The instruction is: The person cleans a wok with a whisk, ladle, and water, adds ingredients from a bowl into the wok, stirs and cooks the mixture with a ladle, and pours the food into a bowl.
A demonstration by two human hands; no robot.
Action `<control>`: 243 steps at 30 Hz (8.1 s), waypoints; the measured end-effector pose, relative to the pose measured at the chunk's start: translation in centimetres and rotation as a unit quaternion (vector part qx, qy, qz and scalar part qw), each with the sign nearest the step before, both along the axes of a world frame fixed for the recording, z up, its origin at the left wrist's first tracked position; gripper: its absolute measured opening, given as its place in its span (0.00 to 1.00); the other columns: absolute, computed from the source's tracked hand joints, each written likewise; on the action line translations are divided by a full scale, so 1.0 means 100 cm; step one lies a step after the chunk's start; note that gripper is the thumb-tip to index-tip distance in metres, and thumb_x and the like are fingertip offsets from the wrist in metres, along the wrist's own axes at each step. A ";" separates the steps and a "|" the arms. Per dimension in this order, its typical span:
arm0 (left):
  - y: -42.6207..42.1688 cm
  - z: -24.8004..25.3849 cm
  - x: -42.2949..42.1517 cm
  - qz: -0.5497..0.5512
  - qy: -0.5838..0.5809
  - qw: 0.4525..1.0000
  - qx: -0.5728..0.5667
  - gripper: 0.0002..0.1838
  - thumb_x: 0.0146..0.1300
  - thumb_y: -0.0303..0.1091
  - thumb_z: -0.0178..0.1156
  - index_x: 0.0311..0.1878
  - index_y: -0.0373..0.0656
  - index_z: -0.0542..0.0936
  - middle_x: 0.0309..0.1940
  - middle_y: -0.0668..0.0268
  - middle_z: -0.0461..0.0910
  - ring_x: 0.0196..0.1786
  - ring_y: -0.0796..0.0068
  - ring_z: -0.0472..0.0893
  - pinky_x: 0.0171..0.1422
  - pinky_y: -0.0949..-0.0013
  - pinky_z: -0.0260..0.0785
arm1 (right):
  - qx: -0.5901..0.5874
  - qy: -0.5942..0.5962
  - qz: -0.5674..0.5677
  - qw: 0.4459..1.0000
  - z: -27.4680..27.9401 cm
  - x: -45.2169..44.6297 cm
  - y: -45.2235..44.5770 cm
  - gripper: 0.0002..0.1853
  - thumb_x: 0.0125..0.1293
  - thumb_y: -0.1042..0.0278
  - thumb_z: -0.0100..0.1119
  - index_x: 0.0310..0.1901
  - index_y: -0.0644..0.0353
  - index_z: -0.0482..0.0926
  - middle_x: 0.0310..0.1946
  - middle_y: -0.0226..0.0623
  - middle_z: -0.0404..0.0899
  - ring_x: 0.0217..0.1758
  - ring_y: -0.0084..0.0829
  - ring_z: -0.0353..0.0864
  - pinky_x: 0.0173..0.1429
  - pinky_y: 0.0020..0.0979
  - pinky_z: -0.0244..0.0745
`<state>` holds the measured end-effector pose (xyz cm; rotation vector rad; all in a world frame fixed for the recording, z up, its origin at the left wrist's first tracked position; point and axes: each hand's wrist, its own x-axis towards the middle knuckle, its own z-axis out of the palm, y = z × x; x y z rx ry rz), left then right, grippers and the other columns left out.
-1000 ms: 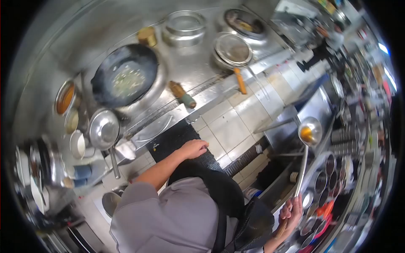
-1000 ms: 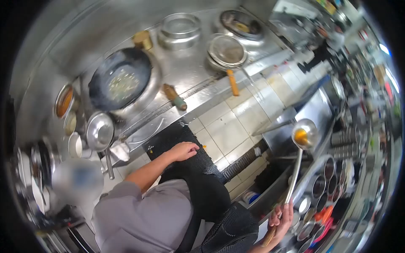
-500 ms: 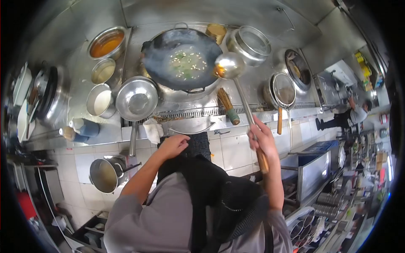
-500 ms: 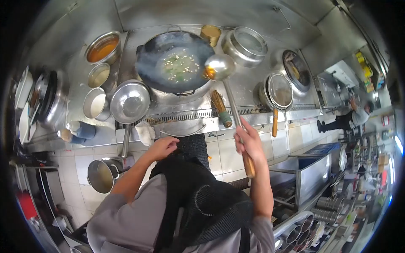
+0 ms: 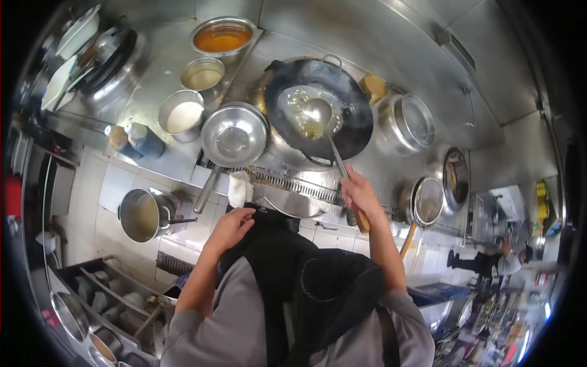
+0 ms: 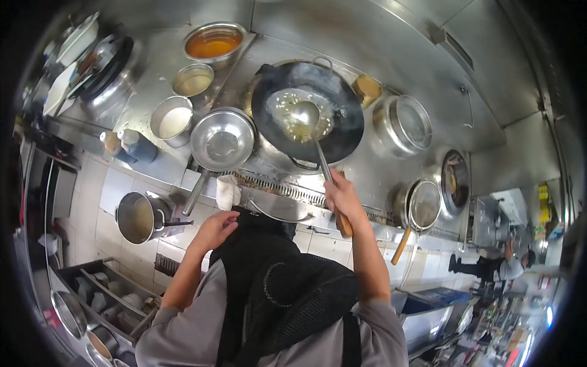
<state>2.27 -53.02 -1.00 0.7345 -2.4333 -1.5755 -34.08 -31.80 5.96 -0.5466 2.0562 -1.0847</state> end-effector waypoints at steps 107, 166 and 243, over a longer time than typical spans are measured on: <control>0.052 0.183 -0.053 -0.592 0.323 0.659 0.333 0.20 0.67 0.28 0.72 0.61 0.40 0.83 0.50 0.58 0.84 0.52 0.56 0.84 0.59 0.57 0.76 | -0.159 -0.344 -0.350 0.857 0.098 0.435 0.251 0.27 0.77 0.63 0.64 0.69 0.75 0.75 0.54 0.42 0.87 0.57 0.31 0.86 0.65 0.32 0.79; 0.437 0.284 -0.090 -0.789 0.314 0.527 -0.037 0.27 0.73 0.40 0.64 0.68 0.40 0.67 0.59 0.40 0.80 0.58 0.49 0.85 0.67 0.48 0.77 | -0.366 0.338 -0.237 0.834 0.270 0.611 0.436 0.43 0.55 0.62 0.83 0.71 0.69 0.76 0.52 0.49 0.89 0.52 0.32 0.87 0.54 0.32 0.83; -0.048 -0.182 -0.002 -0.313 -0.444 0.800 0.255 0.32 0.66 0.32 0.62 0.75 0.47 0.72 0.50 0.65 0.78 0.48 0.72 0.78 0.52 0.61 0.71 | 0.160 -0.444 -0.306 0.827 -0.203 0.538 0.334 0.23 0.63 0.65 0.69 0.61 0.50 0.83 0.52 0.37 0.87 0.57 0.41 0.86 0.62 0.49 0.82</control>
